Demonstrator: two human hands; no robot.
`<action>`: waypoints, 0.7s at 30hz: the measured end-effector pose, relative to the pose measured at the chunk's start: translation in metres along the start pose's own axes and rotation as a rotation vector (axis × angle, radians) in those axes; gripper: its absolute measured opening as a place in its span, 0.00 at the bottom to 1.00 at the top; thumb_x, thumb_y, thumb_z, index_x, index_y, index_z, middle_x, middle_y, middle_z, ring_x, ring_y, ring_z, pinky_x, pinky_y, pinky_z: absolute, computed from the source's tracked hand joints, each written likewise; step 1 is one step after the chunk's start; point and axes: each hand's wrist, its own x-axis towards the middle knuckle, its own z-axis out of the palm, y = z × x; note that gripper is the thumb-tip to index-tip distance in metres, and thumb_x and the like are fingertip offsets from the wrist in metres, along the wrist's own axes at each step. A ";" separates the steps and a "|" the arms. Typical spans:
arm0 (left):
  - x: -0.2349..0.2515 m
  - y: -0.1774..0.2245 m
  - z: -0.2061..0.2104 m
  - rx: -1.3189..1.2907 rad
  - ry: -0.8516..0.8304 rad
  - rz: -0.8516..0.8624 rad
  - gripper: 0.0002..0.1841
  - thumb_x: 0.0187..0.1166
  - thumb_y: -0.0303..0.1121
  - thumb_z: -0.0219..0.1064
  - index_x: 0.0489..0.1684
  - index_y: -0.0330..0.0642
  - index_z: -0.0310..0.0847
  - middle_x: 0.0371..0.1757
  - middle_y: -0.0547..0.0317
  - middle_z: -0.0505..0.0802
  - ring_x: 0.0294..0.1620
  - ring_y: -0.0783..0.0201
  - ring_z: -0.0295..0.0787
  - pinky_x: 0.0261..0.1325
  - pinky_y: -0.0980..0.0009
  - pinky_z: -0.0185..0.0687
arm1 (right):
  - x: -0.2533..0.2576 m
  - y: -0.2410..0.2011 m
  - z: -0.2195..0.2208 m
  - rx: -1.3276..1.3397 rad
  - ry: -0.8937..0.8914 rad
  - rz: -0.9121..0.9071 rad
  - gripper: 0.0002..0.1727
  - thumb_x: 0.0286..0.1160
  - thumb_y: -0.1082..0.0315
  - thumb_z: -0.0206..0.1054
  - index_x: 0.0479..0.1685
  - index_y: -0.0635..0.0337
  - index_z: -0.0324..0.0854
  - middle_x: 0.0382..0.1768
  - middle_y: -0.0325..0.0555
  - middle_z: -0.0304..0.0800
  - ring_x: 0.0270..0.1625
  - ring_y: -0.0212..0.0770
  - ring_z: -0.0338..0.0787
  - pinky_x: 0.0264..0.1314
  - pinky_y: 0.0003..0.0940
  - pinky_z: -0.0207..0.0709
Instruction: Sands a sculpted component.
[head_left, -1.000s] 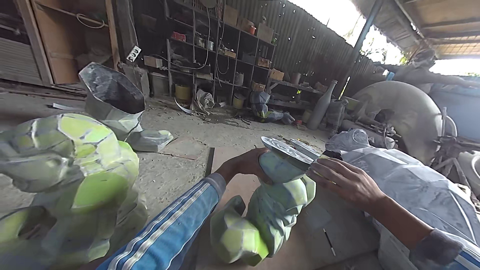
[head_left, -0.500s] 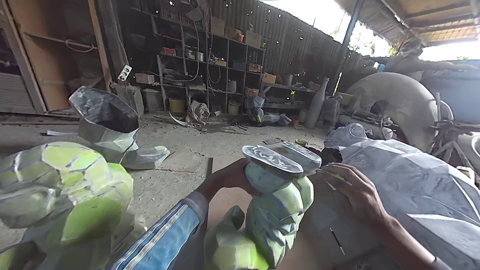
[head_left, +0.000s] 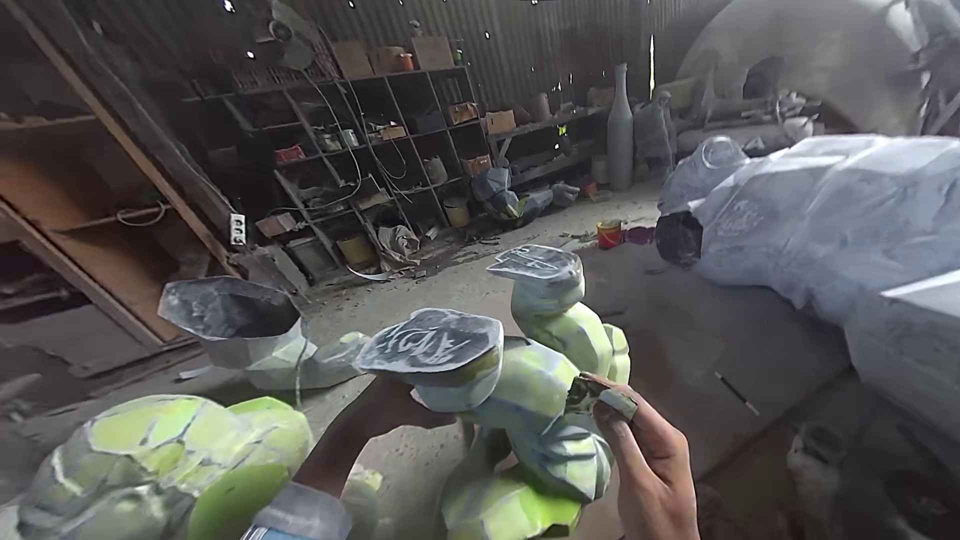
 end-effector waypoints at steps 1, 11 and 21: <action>-0.006 0.000 -0.002 0.022 0.016 -0.021 0.46 0.34 0.42 0.96 0.65 0.44 0.84 0.59 0.67 0.94 0.66 0.72 0.89 0.72 0.68 0.85 | -0.007 0.001 0.006 0.039 0.016 0.025 0.16 0.85 0.75 0.56 0.60 0.71 0.86 0.56 0.52 0.93 0.59 0.39 0.92 0.65 0.35 0.86; -0.061 0.015 0.001 0.149 0.081 -0.133 0.38 0.43 0.44 0.94 0.59 0.43 0.87 0.55 0.71 0.96 0.62 0.79 0.89 0.71 0.75 0.83 | -0.008 0.006 0.041 0.241 0.041 0.108 0.14 0.82 0.77 0.57 0.55 0.73 0.87 0.52 0.53 0.93 0.56 0.39 0.92 0.63 0.36 0.87; -0.150 0.041 0.003 -0.299 0.376 -0.491 0.12 0.68 0.19 0.72 0.49 0.36 0.85 0.45 0.68 0.95 0.50 0.82 0.89 0.61 0.83 0.82 | -0.030 0.002 0.050 0.384 -0.020 0.198 0.14 0.86 0.74 0.58 0.58 0.69 0.87 0.55 0.50 0.93 0.60 0.37 0.91 0.66 0.36 0.86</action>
